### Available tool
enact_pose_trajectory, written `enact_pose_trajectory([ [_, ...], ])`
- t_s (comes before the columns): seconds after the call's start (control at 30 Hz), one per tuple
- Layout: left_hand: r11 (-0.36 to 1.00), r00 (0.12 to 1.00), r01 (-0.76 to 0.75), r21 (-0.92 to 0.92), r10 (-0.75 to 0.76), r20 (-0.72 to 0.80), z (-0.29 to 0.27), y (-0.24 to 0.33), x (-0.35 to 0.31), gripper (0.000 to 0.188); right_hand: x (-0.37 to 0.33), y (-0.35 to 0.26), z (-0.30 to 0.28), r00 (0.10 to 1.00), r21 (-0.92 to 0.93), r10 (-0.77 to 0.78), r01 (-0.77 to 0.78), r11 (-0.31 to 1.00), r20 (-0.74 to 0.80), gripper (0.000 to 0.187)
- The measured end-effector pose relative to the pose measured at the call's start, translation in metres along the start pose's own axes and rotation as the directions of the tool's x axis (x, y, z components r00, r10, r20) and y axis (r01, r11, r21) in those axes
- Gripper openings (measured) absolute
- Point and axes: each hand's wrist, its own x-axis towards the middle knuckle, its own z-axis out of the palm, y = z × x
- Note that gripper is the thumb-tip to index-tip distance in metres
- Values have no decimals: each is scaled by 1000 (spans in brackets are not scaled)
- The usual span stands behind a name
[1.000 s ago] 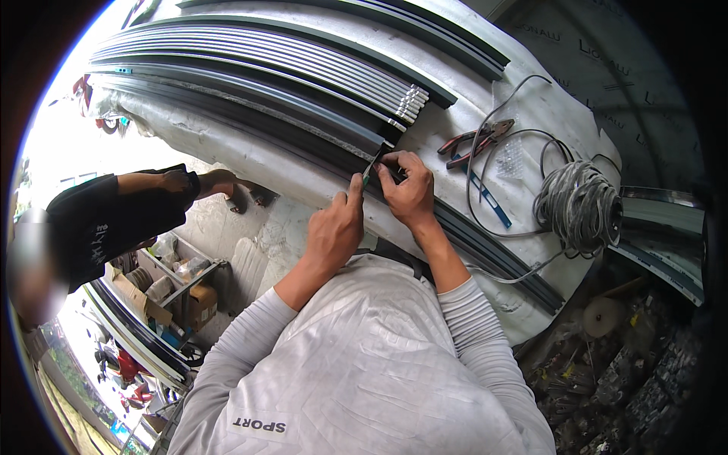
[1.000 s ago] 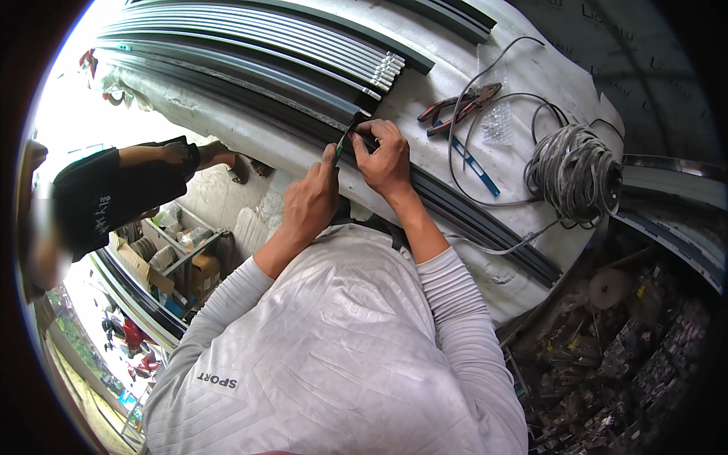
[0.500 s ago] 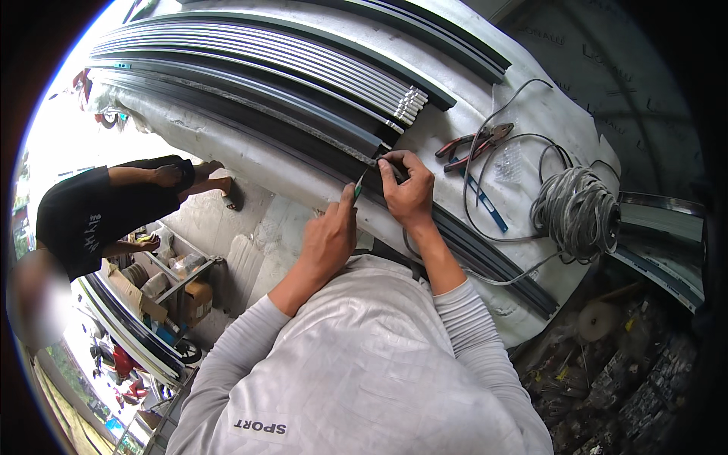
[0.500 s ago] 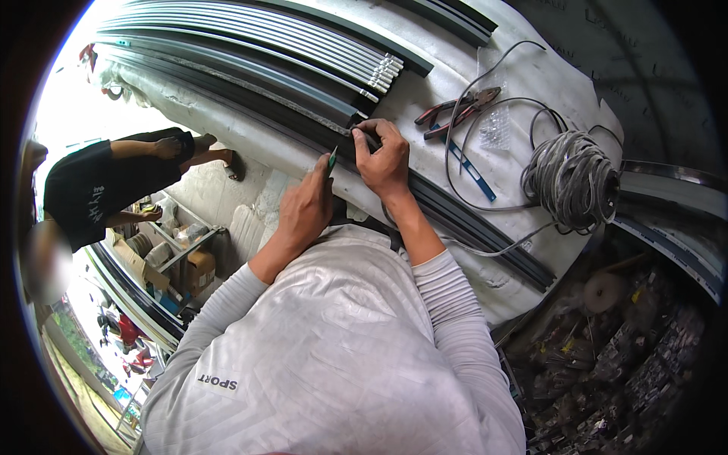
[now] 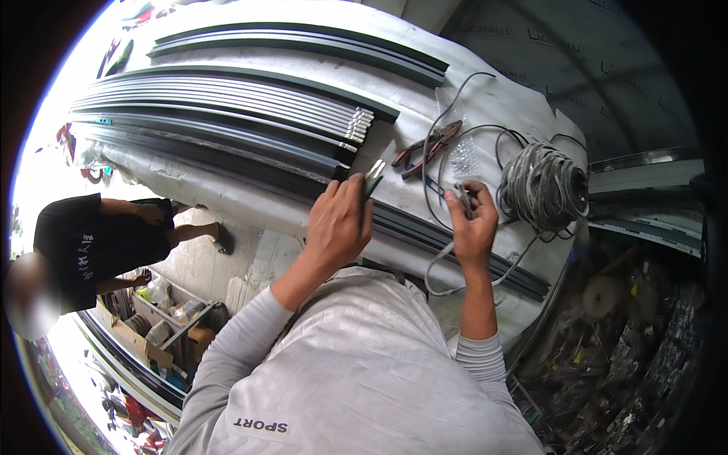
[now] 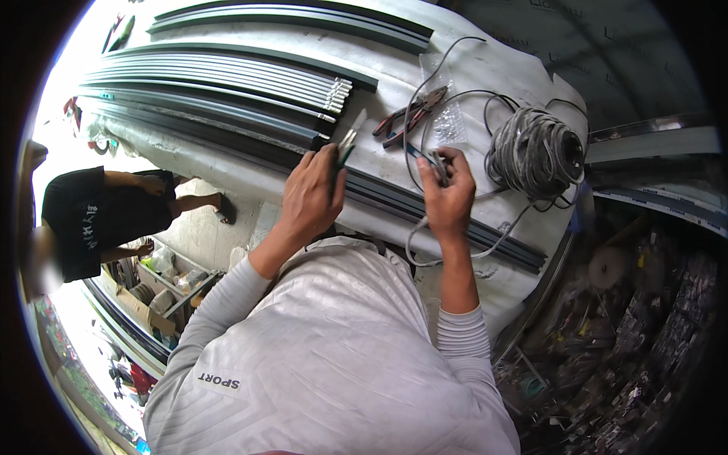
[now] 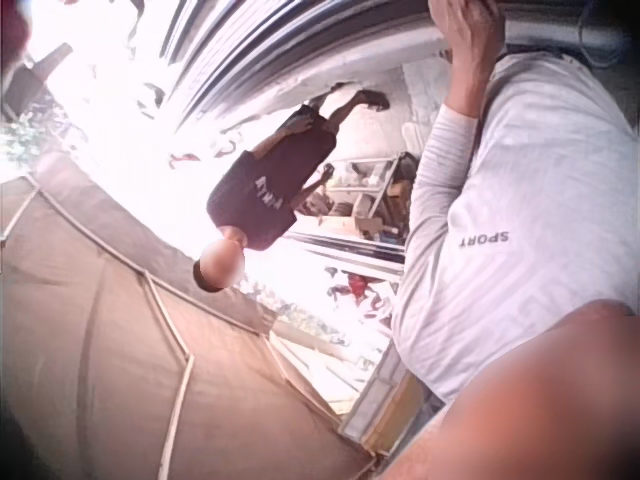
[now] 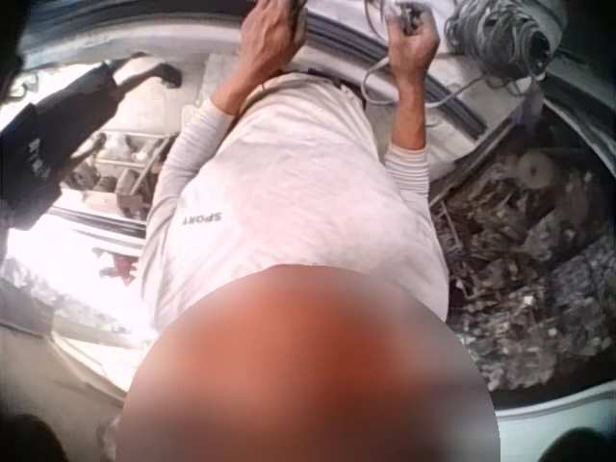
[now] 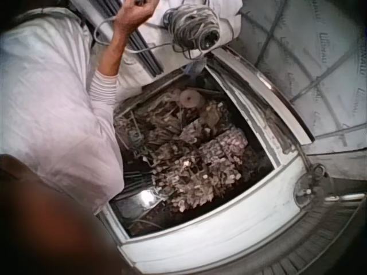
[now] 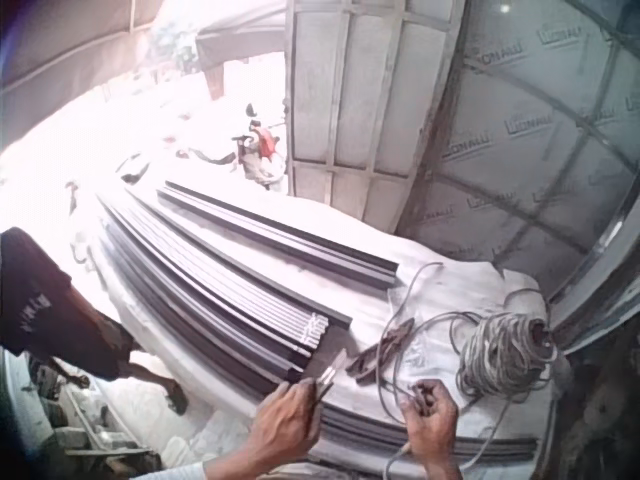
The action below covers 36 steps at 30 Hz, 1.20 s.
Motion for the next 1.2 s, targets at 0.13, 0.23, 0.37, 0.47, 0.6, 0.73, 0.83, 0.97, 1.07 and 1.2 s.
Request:
enact_pose_trajectory([
  [0.13, 997, 994, 6, 80, -14, 105, 68, -7, 62, 21, -4, -5, -58, 987, -139, -50, 29, 990, -153, 21],
  [0.23, 983, 998, 23, 183, -34, 59, 107, -18, 94, 15, -10, 0, -85, 975, -138, -79, 51, 989, -208, 22],
  [0.37, 952, 998, -7, 306, -13, 63, 116, -23, 100, 16, -21, 2, -113, 951, -248, -86, 11, 969, -296, 22],
  [0.47, 937, 989, -18, 349, -34, 143, 98, -12, 93, 20, -21, -8, -130, 921, -193, -139, 72, 979, -363, 16],
  [0.6, 976, 987, -158, 151, 150, 62, 73, 34, 82, 23, -23, -51, -152, 964, -17, 95, -102, 995, -247, 33],
  [0.73, 943, 924, -135, -303, 231, 306, 66, 92, 66, 48, 5, -93, -134, 996, -103, -70, 65, 993, -47, 46],
  [0.83, 870, 896, -25, -493, 238, 375, 68, 116, 58, 53, 48, -119, -136, 975, 33, -6, -2, 999, 222, 49],
  [0.97, 881, 943, -19, -473, 172, 284, 66, 115, 61, 50, 160, -114, -160, 923, 396, -158, 7, 918, 350, 39],
  [1.07, 901, 951, -4, -433, 137, 276, 60, 105, 63, 43, 257, -78, -208, 954, 214, -96, 35, 976, 283, 40],
  [1.2, 916, 965, 39, -398, 70, 255, 44, 90, 52, 36, 298, -1, -308, 990, 140, 42, -23, 990, -135, 36],
])
